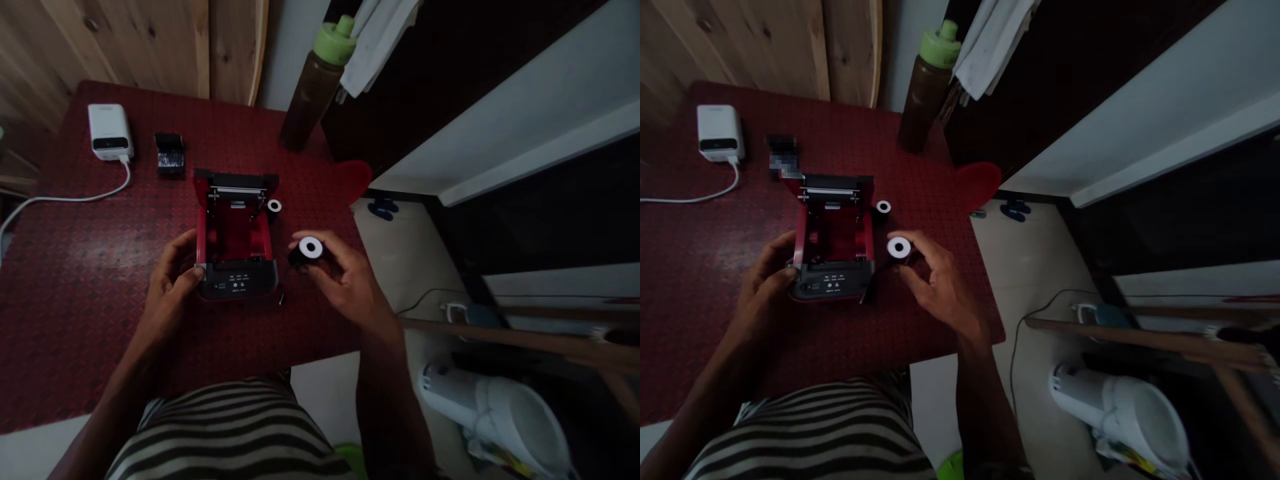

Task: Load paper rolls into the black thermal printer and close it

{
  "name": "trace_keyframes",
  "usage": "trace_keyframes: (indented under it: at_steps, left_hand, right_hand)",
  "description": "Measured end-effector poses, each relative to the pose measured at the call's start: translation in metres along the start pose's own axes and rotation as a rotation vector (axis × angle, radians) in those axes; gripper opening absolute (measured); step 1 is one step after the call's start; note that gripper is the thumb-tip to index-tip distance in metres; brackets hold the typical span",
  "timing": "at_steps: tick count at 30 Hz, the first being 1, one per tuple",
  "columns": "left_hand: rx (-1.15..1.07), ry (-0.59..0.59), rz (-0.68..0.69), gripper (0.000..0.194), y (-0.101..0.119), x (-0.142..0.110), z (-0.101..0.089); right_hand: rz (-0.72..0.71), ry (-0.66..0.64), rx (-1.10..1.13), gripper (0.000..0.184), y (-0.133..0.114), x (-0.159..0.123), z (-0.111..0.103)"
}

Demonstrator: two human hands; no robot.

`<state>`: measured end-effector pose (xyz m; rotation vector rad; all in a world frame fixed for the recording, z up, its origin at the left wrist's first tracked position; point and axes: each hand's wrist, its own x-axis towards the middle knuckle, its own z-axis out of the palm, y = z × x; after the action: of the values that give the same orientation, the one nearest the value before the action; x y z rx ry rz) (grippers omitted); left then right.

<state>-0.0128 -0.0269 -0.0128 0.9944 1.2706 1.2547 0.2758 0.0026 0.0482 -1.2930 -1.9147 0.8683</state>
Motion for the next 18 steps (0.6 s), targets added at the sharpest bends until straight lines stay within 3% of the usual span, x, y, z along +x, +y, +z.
trace_keyframes:
  at_steps: [3,6,12,18]
  left_hand:
    - [-0.008,-0.015,0.0,0.059,0.001,0.0,0.001]
    - [0.0,-0.029,0.014,0.059,0.0,0.0,0.0]
    - [-0.011,-0.055,0.05,0.056,-0.001,-0.001,-0.002]
    - [-0.011,-0.067,0.036,0.058,-0.001,0.0,-0.002]
  right_hand:
    - [-0.131,-0.055,-0.18,0.036,-0.033,0.018,-0.001]
    - [-0.236,-0.161,-0.362,0.025,-0.048,0.04,0.021]
    - [-0.187,-0.359,-0.714,0.03,-0.059,0.067,0.064]
    - [-0.199,-0.319,-0.785,0.032,-0.059,0.073,0.073]
